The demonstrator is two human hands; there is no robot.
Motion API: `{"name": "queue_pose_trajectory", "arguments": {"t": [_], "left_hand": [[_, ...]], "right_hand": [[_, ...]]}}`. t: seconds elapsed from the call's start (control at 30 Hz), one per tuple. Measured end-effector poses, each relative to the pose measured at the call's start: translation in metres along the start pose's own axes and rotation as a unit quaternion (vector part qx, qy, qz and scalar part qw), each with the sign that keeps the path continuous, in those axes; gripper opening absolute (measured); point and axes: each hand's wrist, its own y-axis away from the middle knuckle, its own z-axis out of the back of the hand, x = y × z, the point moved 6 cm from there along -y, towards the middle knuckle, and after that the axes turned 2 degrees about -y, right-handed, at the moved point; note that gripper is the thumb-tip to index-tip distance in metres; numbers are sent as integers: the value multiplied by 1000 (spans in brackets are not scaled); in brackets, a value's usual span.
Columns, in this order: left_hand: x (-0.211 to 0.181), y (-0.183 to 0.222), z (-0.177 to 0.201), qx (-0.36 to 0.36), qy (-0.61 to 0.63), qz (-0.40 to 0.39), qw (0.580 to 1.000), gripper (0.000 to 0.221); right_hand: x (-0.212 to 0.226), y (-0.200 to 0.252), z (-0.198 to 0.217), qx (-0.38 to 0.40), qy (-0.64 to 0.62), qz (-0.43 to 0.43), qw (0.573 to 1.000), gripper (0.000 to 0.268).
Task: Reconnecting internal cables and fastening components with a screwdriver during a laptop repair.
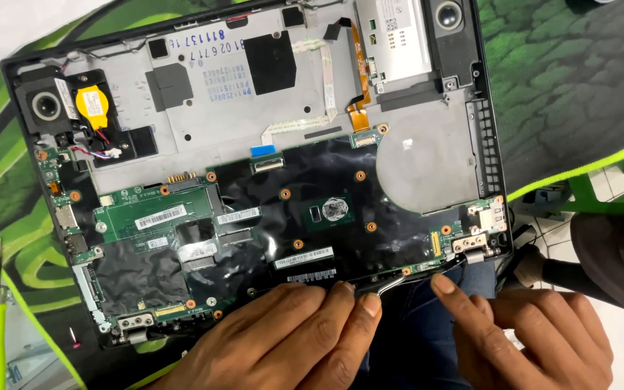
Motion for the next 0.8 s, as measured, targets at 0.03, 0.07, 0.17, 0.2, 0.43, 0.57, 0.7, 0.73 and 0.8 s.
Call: {"name": "queue_pose_trajectory", "arguments": {"t": [0.03,0.07,0.17,0.2,0.43,0.57,0.7,0.73,0.8], "left_hand": [[0,0,1,0,-1,1,1000,18],[0,0,1,3,5,3,1000,18],[0,1,2,13,18,-5,1000,18],[0,2,2,19,23,-15,999,20],[0,3,0,14,8,-22,1000,22],[-1,3,-2,21,43,-17,999,28],[1,2,1,7,81,9,997,27],[1,1,2,6,81,11,997,27],[2,0,8,-18,46,17,999,17]], "right_hand": [[2,3,2,-1,-1,1,1000,41],[0,5,1,29,-19,-35,999,41],[17,0,-4,-10,-132,-263,956,19],[20,8,-8,-77,-222,-441,866,16],[15,32,-64,-48,-619,-481,619,75],[16,21,-74,-88,-660,-523,532,22],[7,31,-85,-154,-656,-548,495,25],[8,24,-83,-152,-657,-547,496,25],[11,11,-81,-114,-648,-560,504,39]]}}
